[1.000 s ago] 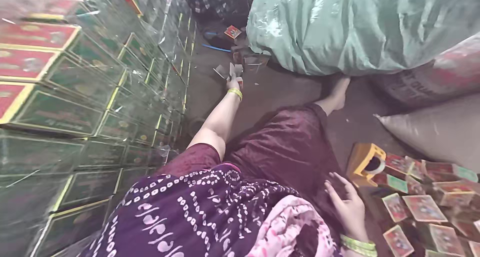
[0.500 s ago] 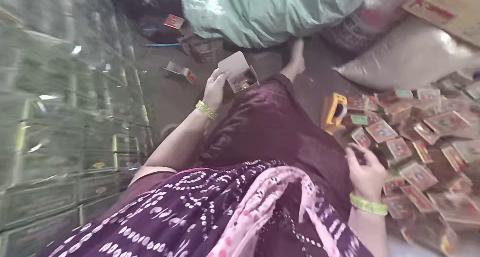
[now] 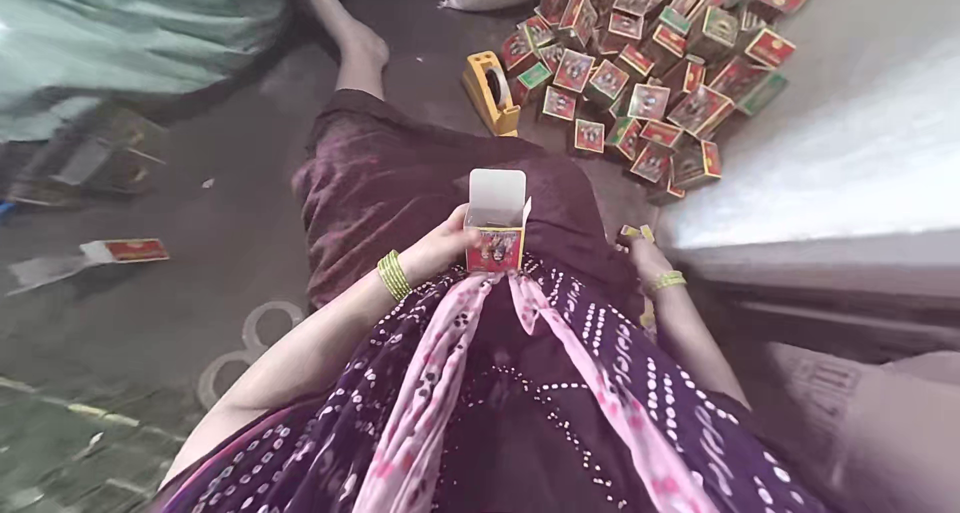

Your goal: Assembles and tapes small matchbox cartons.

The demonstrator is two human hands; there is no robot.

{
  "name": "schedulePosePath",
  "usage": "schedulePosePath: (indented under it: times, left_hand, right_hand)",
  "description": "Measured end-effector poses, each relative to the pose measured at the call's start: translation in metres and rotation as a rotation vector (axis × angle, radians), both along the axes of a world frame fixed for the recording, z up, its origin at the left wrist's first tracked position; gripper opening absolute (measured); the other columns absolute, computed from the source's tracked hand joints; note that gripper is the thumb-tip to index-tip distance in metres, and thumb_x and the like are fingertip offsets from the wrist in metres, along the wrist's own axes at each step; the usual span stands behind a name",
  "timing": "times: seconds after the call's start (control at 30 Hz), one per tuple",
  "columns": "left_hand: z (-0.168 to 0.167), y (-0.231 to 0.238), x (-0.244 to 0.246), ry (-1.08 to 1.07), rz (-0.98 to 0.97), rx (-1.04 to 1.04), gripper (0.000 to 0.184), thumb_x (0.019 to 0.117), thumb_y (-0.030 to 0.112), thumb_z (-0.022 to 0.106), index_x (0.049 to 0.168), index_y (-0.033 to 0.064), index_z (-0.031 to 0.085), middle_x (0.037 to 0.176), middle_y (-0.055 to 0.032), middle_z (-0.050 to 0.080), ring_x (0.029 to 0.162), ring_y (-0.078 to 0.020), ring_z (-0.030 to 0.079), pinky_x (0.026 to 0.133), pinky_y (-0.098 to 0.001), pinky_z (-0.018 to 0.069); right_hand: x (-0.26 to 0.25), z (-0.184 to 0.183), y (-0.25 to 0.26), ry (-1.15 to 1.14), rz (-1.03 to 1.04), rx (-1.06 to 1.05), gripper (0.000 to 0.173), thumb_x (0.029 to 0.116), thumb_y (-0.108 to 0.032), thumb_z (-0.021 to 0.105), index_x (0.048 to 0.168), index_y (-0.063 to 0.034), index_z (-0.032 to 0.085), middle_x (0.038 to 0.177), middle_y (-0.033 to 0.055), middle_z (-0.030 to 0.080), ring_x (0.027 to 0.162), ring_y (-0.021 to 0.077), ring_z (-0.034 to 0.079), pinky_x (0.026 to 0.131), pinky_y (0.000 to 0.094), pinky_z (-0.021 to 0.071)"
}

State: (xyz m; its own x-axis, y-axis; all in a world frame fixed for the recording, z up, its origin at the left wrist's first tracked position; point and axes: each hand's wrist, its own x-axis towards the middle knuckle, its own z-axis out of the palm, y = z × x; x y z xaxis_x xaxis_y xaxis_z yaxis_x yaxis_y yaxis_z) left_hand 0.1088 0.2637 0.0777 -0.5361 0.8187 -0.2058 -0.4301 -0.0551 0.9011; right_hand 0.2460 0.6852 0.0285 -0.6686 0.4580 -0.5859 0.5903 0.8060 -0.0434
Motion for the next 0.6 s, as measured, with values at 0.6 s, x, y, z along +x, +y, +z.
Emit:
schedulePosePath:
  times: [0.6]
  left_hand:
    - [-0.027, 0.019, -0.034, 0.346, 0.433, -0.133, 0.085, 0.0679, 0.009, 0.093, 0.139, -0.0007, 0.049, 0.119, -0.0089, 0.071, 0.11, -0.0141, 0.069, 0.101, -0.0346, 0.0572]
  right_hand:
    - [-0.029, 0.012, -0.017, 0.377, 0.011, -0.018, 0.032, 0.0968, -0.021, 0.069, 0.12, 0.0006, 0.068, 0.114, 0.0277, 0.07, 0.11, 0.0458, 0.066, 0.097, 0.0676, 0.0476]
